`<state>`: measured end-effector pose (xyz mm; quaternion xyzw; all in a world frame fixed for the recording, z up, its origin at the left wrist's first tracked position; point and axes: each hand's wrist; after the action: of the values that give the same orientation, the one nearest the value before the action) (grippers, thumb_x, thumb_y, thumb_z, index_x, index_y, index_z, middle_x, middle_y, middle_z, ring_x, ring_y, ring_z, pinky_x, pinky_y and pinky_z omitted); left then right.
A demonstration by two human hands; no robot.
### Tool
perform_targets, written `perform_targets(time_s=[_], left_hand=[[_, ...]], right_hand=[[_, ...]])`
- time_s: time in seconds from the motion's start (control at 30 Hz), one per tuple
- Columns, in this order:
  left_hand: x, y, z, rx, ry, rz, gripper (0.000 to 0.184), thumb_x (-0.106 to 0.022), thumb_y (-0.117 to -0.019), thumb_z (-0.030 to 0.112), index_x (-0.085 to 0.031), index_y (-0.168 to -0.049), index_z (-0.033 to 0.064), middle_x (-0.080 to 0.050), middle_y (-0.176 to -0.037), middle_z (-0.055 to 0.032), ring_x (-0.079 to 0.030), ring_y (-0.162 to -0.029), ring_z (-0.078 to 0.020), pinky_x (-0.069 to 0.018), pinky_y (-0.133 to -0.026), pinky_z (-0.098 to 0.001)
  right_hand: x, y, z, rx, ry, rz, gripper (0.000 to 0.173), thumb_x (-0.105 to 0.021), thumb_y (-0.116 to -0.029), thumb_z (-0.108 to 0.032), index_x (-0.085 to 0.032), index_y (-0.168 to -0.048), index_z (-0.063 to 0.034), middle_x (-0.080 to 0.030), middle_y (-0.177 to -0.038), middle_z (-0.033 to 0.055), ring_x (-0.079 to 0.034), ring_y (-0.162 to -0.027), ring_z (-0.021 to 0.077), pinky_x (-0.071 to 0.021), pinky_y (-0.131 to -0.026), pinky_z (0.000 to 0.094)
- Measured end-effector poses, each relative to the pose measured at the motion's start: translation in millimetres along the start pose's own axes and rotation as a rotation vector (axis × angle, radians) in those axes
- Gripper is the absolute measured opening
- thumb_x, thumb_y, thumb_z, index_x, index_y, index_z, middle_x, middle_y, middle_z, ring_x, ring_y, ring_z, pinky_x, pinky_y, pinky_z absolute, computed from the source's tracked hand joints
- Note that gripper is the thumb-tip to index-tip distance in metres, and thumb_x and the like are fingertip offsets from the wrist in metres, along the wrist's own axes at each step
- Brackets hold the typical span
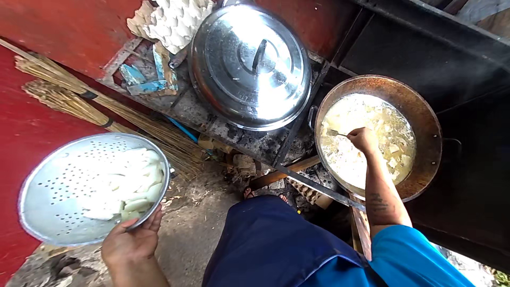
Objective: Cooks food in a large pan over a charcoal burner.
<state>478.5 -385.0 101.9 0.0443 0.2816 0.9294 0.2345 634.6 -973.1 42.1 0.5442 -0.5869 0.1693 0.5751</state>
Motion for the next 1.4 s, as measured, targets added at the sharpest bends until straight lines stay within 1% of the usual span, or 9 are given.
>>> perform_targets(time_s=[0.37, 0.4, 0.47, 0.57, 0.67, 0.87, 1.03, 1.2, 1.4], left_hand=[[-1, -1, -4, 0.014, -0.020, 0.002, 0.019, -0.035, -0.1016, 0.008, -0.048, -0.115, 0.0062, -0.069, -0.097, -0.0128, -0.073, -0.080, -0.0201, -0.0619, -0.070, -0.0318], [0, -1, -5, 0.017, -0.022, -0.006, 0.019, -0.035, -0.1020, 0.009, -0.048, -0.115, 0.0065, -0.069, -0.098, -0.0123, -0.073, -0.080, -0.0195, -0.0619, -0.071, -0.0315], [1, 1, -6, 0.019, -0.019, -0.013, 0.019, -0.034, -0.1020, 0.009, -0.048, -0.115, 0.0064, -0.069, -0.098, -0.0123, -0.073, -0.081, -0.0192, -0.0618, -0.071, -0.0315], [4, 4, -6, 0.018, -0.034, -0.034, 0.019, -0.033, -0.1033, 0.010, -0.047, -0.115, 0.0077, -0.069, -0.095, -0.0100, -0.073, -0.079, -0.0184, -0.0623, -0.070, -0.0310], [7, 5, -7, 0.017, -0.052, -0.048, 0.020, -0.033, -0.1032, 0.010, -0.047, -0.117, 0.0075, -0.070, -0.095, -0.0100, -0.073, -0.079, -0.0180, -0.0622, -0.069, -0.0306], [4, 11, -10, 0.010, -0.109, -0.100, 0.021, -0.035, -0.1002, 0.009, -0.049, -0.116, 0.0081, -0.069, -0.095, -0.0091, -0.073, -0.077, -0.0175, -0.0619, -0.068, -0.0310], [-7, 23, -8, 0.017, -0.153, -0.183, 0.020, -0.035, -0.1006, 0.010, -0.049, -0.115, 0.0094, -0.071, -0.093, -0.0068, -0.073, -0.075, -0.0158, -0.0615, -0.065, -0.0296], [-17, 38, -13, 0.036, -0.205, -0.290, 0.020, -0.034, -0.0997, 0.008, -0.051, -0.109, 0.0087, -0.073, -0.085, -0.0058, -0.073, -0.070, -0.0154, -0.0617, -0.062, -0.0289], [-38, 66, -23, 0.112, -0.273, -0.377, 0.021, -0.034, -0.0995, 0.006, -0.052, -0.111, 0.0060, -0.073, -0.084, -0.0083, -0.073, -0.066, -0.0162, -0.0608, -0.058, -0.0286]], right_hand=[[-13, -11, 11, 0.034, -0.115, 0.028, 0.022, -0.064, -0.1016, -0.025, -0.079, -0.107, -0.0088, -0.074, -0.106, 0.0205, -0.068, -0.104, 0.0434, -0.0463, -0.092, 0.0710], [-15, -12, 15, 0.038, -0.186, 0.028, 0.022, -0.065, -0.1015, -0.023, -0.078, -0.107, -0.0065, -0.074, -0.104, 0.0202, -0.069, -0.100, 0.0408, -0.0475, -0.091, 0.0679], [-17, -13, 29, 0.032, -0.370, 0.023, 0.021, -0.066, -0.1012, -0.020, -0.076, -0.109, -0.0028, -0.074, -0.098, 0.0161, -0.066, -0.086, 0.0279, -0.0510, -0.083, 0.0526], [-12, 0, 48, -0.013, -0.643, 0.031, 0.019, -0.065, -0.1020, -0.017, -0.074, -0.110, -0.0025, -0.067, -0.079, 0.0023, -0.044, -0.055, 0.0037, -0.0383, -0.054, 0.0238], [-5, 18, 66, -0.017, -0.875, 0.034, 0.015, -0.061, -0.1020, -0.008, -0.073, -0.106, 0.0011, -0.066, -0.072, -0.0009, -0.041, -0.046, 0.0000, -0.0355, -0.046, 0.0175], [-6, 49, 104, 0.153, -1.130, 0.024, 0.021, -0.051, -0.1012, 0.003, -0.072, -0.100, -0.0003, -0.069, -0.074, -0.0034, -0.054, -0.055, 0.0008, -0.0480, -0.055, 0.0169], [-5, 72, 121, 0.195, -1.228, 0.050, 0.025, -0.050, -0.0995, 0.003, -0.073, -0.095, -0.0059, -0.070, -0.075, -0.0047, -0.058, -0.059, 0.0015, -0.0512, -0.060, 0.0179], [-3, 93, 123, 0.222, -1.120, 0.201, 0.018, -0.059, -0.0948, 0.004, -0.075, -0.096, -0.0050, -0.071, -0.078, -0.0063, -0.055, -0.059, -0.0017, -0.0476, -0.058, 0.0163], [-11, 115, 124, 0.232, -0.903, 0.351, 0.011, -0.069, -0.0905, 0.002, -0.074, -0.100, 0.0017, -0.074, -0.089, -0.0006, -0.062, -0.072, -0.0019, -0.0527, -0.068, 0.0169]])
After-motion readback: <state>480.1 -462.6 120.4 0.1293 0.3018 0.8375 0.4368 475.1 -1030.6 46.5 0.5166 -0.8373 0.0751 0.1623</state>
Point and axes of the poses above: each hand's wrist, its own y-axis away from the middle knuckle, its own x-axis out of the back of the hand, z = x × y
